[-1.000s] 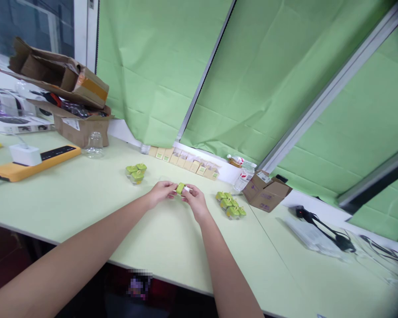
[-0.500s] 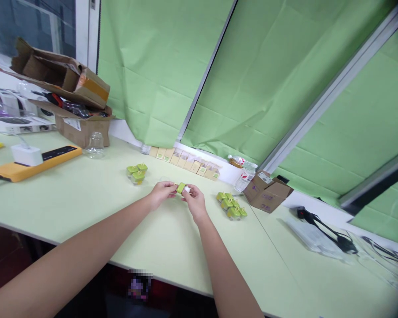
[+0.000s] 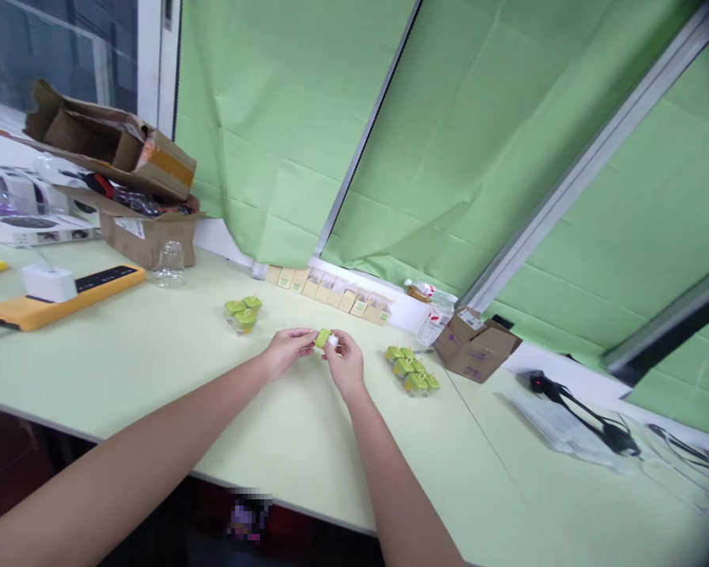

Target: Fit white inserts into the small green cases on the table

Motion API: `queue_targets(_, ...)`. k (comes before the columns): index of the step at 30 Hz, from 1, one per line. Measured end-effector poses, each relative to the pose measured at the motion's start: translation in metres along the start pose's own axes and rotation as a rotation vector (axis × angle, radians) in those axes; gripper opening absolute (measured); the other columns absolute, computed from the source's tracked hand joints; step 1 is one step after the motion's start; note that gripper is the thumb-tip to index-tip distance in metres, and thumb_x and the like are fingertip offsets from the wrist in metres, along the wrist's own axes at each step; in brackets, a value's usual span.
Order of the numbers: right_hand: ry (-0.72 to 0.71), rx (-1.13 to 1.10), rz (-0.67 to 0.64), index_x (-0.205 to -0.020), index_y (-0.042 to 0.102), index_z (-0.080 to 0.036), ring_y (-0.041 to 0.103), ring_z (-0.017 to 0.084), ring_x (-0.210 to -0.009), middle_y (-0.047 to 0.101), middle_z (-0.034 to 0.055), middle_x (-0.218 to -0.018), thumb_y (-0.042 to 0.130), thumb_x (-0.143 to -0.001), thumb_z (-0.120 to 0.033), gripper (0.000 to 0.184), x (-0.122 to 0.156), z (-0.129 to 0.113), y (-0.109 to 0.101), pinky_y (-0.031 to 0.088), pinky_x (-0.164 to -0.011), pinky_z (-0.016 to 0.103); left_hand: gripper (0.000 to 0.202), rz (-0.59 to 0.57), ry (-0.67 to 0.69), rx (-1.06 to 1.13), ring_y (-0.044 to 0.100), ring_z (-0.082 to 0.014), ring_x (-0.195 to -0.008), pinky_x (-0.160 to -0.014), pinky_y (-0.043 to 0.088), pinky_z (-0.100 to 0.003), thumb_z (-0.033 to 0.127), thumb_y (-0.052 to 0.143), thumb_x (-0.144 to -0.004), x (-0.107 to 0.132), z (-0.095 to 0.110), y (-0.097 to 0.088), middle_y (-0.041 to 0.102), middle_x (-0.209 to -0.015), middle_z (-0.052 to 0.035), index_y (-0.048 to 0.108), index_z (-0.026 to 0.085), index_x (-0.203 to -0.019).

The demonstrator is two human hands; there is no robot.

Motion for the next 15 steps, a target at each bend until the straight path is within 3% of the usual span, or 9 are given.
queue_targets(9,0.047,-0.087,0.003,-0.105,0.061,-0.019,0.061,0.017,-0.077,0.065,0.0045,-0.092,0.066,-0.073,-0.041,0.039,0.0023,-0.0079,0.0032,0.055,-0.058,0.029,0.047,0.055,0.048,-0.158,0.060,-0.0184,-0.082,-0.073,0.047,-0.029,0.053,0.079,-0.060,-0.0012,0.0087,-0.0008,0.069,-0.089,-0.0090,0.072,0.014,-0.084)
queue_targets(15,0.102,-0.184,0.041,-0.103,0.060,-0.019,0.063,0.017,-0.077,0.066,0.0052,-0.093,0.068,-0.073,-0.045,0.040,-0.0002,-0.0089,-0.0031,0.051,-0.054,0.025,0.048,0.097,0.058,-0.185,0.061,-0.0200,-0.086,-0.073,0.048,-0.031,0.054,0.077,-0.061,-0.0056,0.0094,-0.0067,0.070,-0.094,-0.0108,0.071,0.013,-0.086)
Point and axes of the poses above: each hand's wrist, its own x-axis away from the middle knuckle, its own y-axis out of the palm, z = x × y, the point moved 4 cm from there along -x, towards the middle knuckle
